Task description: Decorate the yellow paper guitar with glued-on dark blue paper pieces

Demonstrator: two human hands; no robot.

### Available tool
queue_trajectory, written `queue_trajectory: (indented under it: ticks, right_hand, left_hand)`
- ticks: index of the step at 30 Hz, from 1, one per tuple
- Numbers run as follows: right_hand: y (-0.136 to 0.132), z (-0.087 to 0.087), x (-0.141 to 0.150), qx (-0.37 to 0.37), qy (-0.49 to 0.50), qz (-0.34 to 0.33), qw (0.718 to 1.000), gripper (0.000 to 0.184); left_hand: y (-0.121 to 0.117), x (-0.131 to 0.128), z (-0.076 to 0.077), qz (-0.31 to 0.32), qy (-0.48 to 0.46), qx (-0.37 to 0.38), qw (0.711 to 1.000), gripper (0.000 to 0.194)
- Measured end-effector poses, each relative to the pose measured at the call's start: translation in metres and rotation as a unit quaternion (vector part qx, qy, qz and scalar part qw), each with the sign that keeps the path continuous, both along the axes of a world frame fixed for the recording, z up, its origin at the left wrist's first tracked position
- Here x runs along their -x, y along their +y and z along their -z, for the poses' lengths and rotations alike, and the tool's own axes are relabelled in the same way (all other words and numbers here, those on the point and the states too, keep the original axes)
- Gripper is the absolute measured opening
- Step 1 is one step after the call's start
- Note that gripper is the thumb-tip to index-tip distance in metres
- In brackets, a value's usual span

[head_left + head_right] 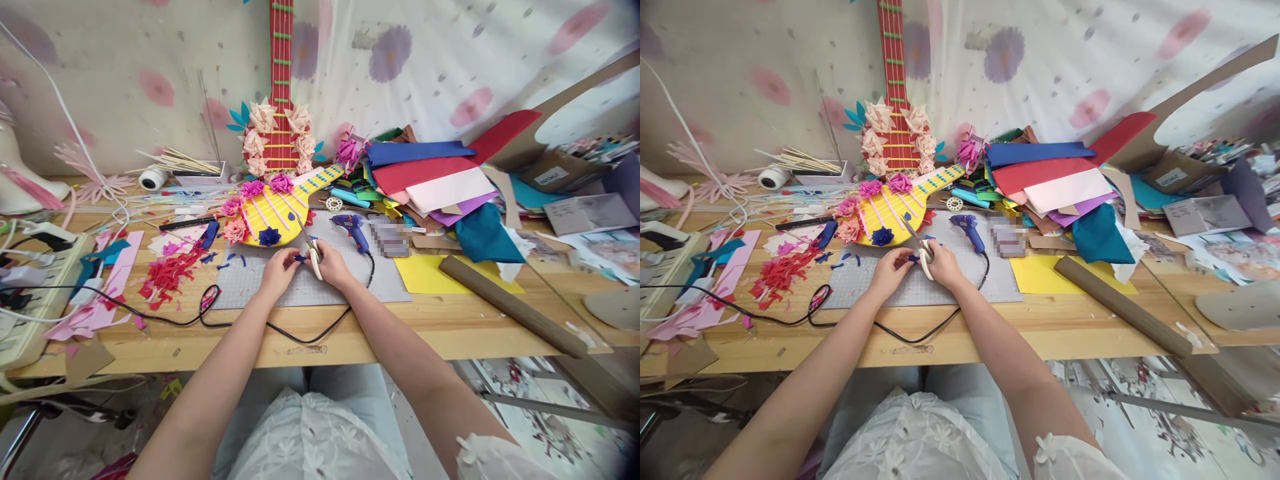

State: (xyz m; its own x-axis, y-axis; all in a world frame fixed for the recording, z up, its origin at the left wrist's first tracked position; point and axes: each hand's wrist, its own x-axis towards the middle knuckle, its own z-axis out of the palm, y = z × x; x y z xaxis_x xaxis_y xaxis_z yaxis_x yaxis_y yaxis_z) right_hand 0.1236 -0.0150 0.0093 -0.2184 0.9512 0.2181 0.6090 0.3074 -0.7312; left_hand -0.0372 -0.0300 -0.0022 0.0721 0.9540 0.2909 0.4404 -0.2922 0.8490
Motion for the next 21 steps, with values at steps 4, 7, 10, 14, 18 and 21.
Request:
queue_trajectory:
  ticks: [4, 7, 10, 14, 18, 21]
  right_hand:
    - [0.0, 0.002, -0.0004, 0.001, 0.005, -0.015, 1.0, 0.019]
    - [-0.0003, 0.0026, -0.0015, 0.004, 0.023, -0.019, 1.0, 0.019]
    - [-0.0003, 0.0034, -0.0027, 0.009, 0.041, -0.025, 0.999, 0.02]
    - [-0.0004, 0.0033, -0.0028, 0.006, 0.036, -0.023, 0.999, 0.019]
    - [-0.0018, 0.0006, -0.0022, 0.007, 0.028, -0.018, 0.999, 0.018]
    - [-0.0035, -0.0023, -0.0023, 0.015, 0.023, -0.016, 0.999, 0.018]
  left_hand:
    - [-0.0005, -0.0012, 0.0008, 0.001, -0.003, -0.003, 1.0, 0.026]
    - [0.0005, -0.0012, 0.003, 0.006, -0.015, 0.006, 1.0, 0.043]
    - [0.0023, -0.0006, 0.0041, 0.019, -0.02, 0.025, 0.999, 0.052]
    - [0.003, -0.0005, 0.0012, 0.02, -0.019, 0.049, 0.998, 0.035]
    - [0.002, -0.0011, -0.0006, -0.004, -0.041, 0.054, 0.998, 0.031]
    - [0.0013, -0.0009, 0.0002, -0.016, -0.049, 0.055, 0.997, 0.032]
